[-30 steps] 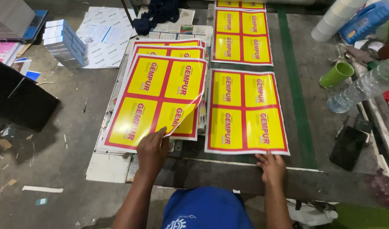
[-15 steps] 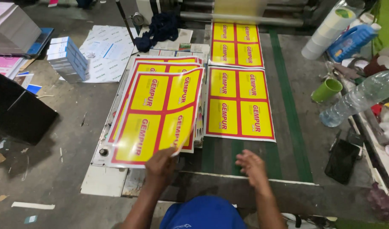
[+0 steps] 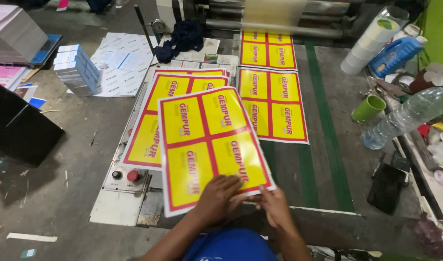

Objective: The person repeatedly picks up yellow and red printed sheets from a pile on the left and places them onto a growing stack on the right. The sheets are handled one at a time and aligned by hand throughout the clip.

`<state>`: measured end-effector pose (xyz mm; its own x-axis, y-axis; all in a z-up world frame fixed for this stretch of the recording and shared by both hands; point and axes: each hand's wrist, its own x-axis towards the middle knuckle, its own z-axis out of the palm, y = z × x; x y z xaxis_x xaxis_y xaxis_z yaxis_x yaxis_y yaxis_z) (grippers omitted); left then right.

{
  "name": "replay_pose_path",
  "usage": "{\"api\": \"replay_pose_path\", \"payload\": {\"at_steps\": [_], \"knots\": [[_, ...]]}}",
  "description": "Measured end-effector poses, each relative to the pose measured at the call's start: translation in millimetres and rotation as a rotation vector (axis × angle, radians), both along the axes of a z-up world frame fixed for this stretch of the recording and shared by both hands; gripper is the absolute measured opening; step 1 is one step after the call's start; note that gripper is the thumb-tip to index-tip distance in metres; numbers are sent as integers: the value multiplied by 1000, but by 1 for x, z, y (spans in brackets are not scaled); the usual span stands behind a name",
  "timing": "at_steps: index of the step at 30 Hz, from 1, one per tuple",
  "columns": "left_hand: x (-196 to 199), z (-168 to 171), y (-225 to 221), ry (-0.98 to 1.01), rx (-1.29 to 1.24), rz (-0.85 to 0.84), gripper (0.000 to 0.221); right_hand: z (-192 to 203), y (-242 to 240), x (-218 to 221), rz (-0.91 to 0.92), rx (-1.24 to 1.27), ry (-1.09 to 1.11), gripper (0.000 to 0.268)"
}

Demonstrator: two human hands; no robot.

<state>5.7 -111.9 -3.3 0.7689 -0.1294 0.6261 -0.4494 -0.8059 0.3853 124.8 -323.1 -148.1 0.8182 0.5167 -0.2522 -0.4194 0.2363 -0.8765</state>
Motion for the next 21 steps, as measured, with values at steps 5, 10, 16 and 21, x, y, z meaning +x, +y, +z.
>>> {"api": "replay_pose_path", "payload": {"at_steps": [5, 10, 16, 21], "knots": [[2, -47, 70, 90, -27, 285, 29, -25, -58, 15, -255, -86, -19, 27], [-8, -25, 100, 143, 111, 425, 47, -50, -123, 27, -446, -157, -58, 25], [-12, -52, 119, 259, 310, 379, 41, -73, -190, 29, -561, -283, 23, 23], [-17, -28, 120, 104, 285, 366, 29, -70, -207, 19, -599, -465, 141, 22]]}}
